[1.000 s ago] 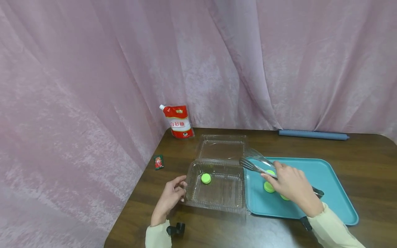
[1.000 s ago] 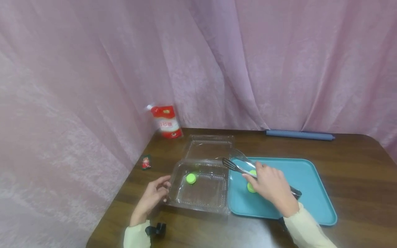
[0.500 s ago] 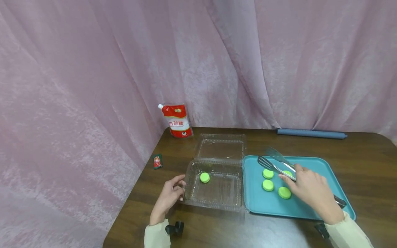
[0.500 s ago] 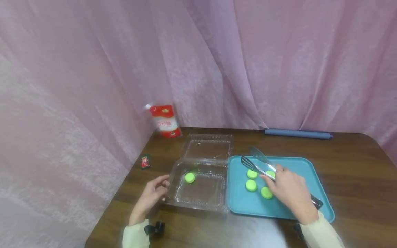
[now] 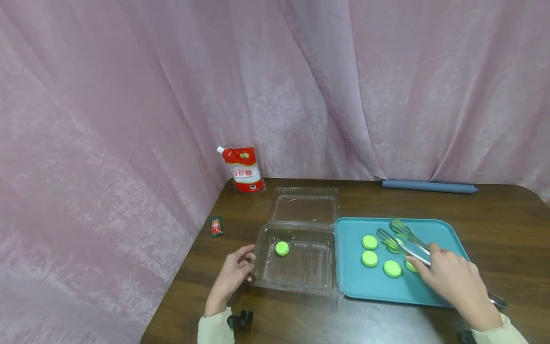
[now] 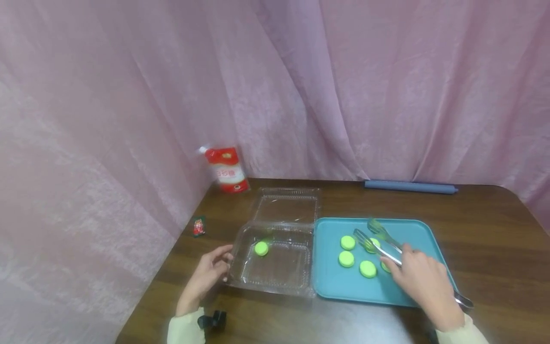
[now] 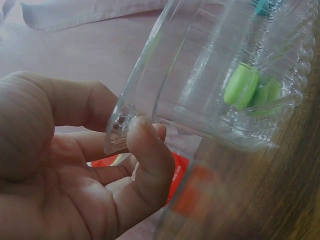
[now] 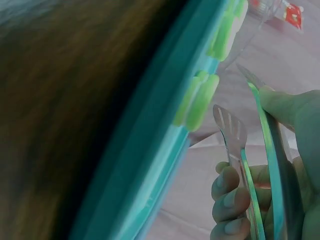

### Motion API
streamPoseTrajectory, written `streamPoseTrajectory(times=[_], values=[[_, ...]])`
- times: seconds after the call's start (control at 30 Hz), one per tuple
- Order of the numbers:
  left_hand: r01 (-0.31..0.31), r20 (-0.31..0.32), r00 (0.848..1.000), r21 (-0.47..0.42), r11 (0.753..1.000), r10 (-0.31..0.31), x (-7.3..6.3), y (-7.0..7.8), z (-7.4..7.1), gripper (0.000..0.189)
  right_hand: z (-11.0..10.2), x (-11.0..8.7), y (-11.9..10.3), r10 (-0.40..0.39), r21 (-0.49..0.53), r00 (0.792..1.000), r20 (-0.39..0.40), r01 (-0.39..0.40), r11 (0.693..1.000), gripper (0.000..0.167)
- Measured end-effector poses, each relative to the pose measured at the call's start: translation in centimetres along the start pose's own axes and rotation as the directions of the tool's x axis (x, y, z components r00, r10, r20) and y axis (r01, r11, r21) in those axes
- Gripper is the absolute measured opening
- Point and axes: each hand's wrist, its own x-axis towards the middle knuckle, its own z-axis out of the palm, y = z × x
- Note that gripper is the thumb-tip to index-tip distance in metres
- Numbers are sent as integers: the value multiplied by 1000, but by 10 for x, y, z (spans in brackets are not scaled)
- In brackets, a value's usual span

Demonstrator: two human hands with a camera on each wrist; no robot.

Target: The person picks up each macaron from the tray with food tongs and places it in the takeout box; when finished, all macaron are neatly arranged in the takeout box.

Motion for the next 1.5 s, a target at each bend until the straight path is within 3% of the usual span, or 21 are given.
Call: streamPoseTrajectory(times=[0.4, 0.63, 0.83, 1.0, 1.37, 1.5], values=[[10, -1, 1000, -6, 1000, -10, -3, 1, 0, 61, 2, -5, 13, -37, -42, 999, 29, 38, 998, 60], [8, -1, 1000, -7, 1000, -8, -1, 0, 0, 60, 2, -6, 14, -68, -39, 997, -28, 67, 997, 45], [-1, 4, 1000, -17, 1000, 1, -2, -1, 0, 60, 4, -7, 14, -69, -36, 996, -57, 67, 997, 45], [-12, 6, 1000, -9, 1000, 12, -1, -3, -1, 59, 6, -8, 12, -88, -27, 987, -135, 86, 996, 47], [-17, 14, 1000, -6, 1000, 17, 0, -2, -2, 58, 2, 6, -10, -109, 18, 973, -205, 115, 993, 47], [-14, 21, 1000, -12, 1000, 14, -2, -1, -1, 58, 4, 11, -21, -146, 27, 953, -264, 159, 987, 48]])
